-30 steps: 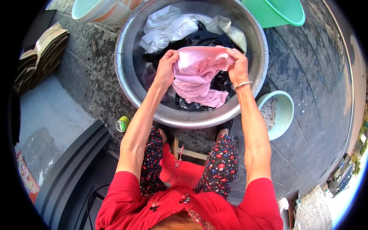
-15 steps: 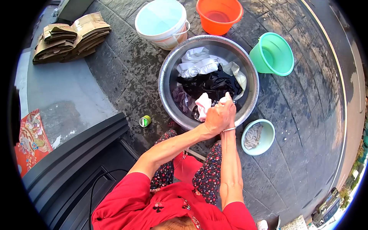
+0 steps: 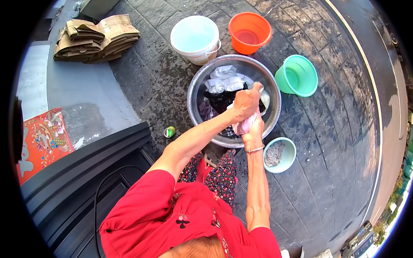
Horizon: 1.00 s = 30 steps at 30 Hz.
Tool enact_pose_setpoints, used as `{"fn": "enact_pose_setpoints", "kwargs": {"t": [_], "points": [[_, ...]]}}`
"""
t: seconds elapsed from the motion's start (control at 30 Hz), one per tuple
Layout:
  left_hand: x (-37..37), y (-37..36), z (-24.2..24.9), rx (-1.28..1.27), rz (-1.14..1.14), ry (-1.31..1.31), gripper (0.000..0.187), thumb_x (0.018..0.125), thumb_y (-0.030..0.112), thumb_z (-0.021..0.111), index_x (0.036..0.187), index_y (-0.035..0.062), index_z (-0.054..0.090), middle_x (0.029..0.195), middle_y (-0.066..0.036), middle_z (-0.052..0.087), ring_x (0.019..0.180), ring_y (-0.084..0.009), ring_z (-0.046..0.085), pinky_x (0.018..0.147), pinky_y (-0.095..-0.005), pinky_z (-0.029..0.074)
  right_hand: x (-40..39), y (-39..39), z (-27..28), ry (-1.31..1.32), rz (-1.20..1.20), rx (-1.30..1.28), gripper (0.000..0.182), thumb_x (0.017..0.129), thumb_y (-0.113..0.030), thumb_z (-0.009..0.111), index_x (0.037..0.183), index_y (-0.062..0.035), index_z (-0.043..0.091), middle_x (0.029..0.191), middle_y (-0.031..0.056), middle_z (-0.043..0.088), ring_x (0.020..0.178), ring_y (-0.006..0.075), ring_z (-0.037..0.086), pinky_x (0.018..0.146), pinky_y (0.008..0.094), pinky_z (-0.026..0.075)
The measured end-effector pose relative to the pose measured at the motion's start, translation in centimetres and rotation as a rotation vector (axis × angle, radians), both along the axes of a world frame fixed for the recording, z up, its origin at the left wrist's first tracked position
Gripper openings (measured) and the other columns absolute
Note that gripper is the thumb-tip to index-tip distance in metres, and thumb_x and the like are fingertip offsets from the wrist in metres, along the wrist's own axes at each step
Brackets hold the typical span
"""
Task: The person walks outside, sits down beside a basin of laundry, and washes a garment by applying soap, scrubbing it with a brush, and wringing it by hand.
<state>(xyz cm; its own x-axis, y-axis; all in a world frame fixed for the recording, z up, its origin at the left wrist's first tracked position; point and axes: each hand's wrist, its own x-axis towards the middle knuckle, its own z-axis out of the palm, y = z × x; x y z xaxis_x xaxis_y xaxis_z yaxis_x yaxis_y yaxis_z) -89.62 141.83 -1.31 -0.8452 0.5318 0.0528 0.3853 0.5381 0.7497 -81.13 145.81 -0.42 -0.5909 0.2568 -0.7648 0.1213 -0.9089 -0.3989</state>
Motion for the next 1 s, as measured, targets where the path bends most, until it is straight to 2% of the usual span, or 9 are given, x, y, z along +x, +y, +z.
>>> {"fn": "enact_pose_setpoints", "kwargs": {"t": [0.1,0.3,0.37,0.43,0.5,0.53,0.77,0.97,1.0], "points": [[-1.4,0.2,2.0,0.029,-0.086,0.042,0.021,0.078,0.010,0.052,0.094,0.0011,0.042,0.061,-0.020,0.059,0.058,-0.0386,0.061,0.050,-0.0481,0.046,-0.4,1.2,3.5,0.214,0.048,-0.056,0.046,0.090,-0.039,0.054,0.118,-0.0019,0.050,0.111,0.0070,0.058,0.102,0.0184,0.056,0.087,0.0324,0.046],[-4.7,-0.9,3.8,0.099,-0.068,-0.482,0.033,0.087,0.030,0.053,0.105,0.0015,0.055,0.092,-0.023,0.063,0.089,-0.0374,0.061,0.077,-0.0421,0.047,-1.9,4.2,3.9,0.084,0.478,0.321,0.039,0.077,-0.011,0.067,0.112,0.0023,0.054,0.102,0.0104,0.062,0.089,0.0186,0.062,0.080,0.0291,0.049],[-6.8,-3.3,3.1,0.267,-0.269,-0.389,0.038,0.086,0.033,0.055,0.110,0.0026,0.055,0.100,-0.021,0.063,0.093,-0.0326,0.061,0.078,-0.0386,0.047,-3.3,4.0,2.8,0.095,0.293,0.278,0.039,0.078,-0.008,0.065,0.113,0.0046,0.054,0.102,0.0122,0.062,0.090,0.0215,0.063,0.081,0.0321,0.050],[-9.6,-5.5,0.9,0.316,-0.185,-0.776,0.041,0.083,0.031,0.059,0.111,0.0002,0.056,0.098,-0.018,0.062,0.092,-0.0305,0.060,0.082,-0.0362,0.046,-4.3,3.7,0.9,0.081,0.209,0.230,0.041,0.080,-0.012,0.065,0.115,0.0047,0.053,0.107,0.0131,0.061,0.094,0.0241,0.062,0.084,0.0349,0.050],[-13.1,-8.7,-3.2,0.337,-0.215,-0.345,0.040,0.081,0.027,0.061,0.110,0.0003,0.056,0.095,-0.016,0.061,0.090,-0.0278,0.060,0.082,-0.0345,0.046,-4.8,3.4,-1.7,-0.003,0.165,0.176,0.044,0.083,-0.017,0.064,0.118,0.0053,0.050,0.110,0.0140,0.060,0.098,0.0270,0.061,0.088,0.0385,0.049],[-15.4,-10.7,-5.3,0.325,-0.189,-0.374,0.036,0.080,0.022,0.061,0.108,-0.0001,0.057,0.096,-0.016,0.060,0.092,-0.0256,0.059,0.082,-0.0327,0.046,-5.9,2.5,-2.3,-0.034,0.142,0.192,0.044,0.085,-0.018,0.062,0.119,0.0054,0.049,0.112,0.0145,0.059,0.099,0.0277,0.060,0.089,0.0400,0.048],[-30.4,-35.8,-12.0,0.323,0.568,-0.810,0.026,0.083,0.018,0.053,0.100,0.0001,0.060,0.085,-0.005,0.063,0.077,-0.0119,0.059,0.070,-0.0262,0.047,-9.9,-1.9,-8.7,-0.353,0.084,0.207,0.039,0.088,-0.016,0.057,0.120,0.0057,0.047,0.116,0.0152,0.057,0.103,0.0286,0.058,0.091,0.0414,0.047],[-29.1,-57.2,-20.1,-0.038,0.946,-0.805,0.027,0.078,0.018,0.051,0.097,0.0007,0.060,0.081,-0.009,0.064,0.069,-0.0160,0.061,0.067,-0.0293,0.047,-14.8,-5.5,-13.6,-0.606,0.241,0.443,0.035,0.085,-0.007,0.060,0.116,0.0058,0.050,0.107,0.0135,0.059,0.093,0.0231,0.061,0.082,0.0334,0.050],[-28.0,-59.4,-21.7,-0.008,0.972,-0.835,0.020,0.081,0.013,0.051,0.095,0.0024,0.060,0.076,-0.004,0.061,0.066,-0.0105,0.057,0.060,-0.0243,0.046,-15.5,-6.2,-13.9,-0.642,0.323,0.452,0.034,0.085,-0.007,0.060,0.115,0.0058,0.050,0.105,0.0125,0.060,0.090,0.0223,0.061,0.079,0.0328,0.050]]}}
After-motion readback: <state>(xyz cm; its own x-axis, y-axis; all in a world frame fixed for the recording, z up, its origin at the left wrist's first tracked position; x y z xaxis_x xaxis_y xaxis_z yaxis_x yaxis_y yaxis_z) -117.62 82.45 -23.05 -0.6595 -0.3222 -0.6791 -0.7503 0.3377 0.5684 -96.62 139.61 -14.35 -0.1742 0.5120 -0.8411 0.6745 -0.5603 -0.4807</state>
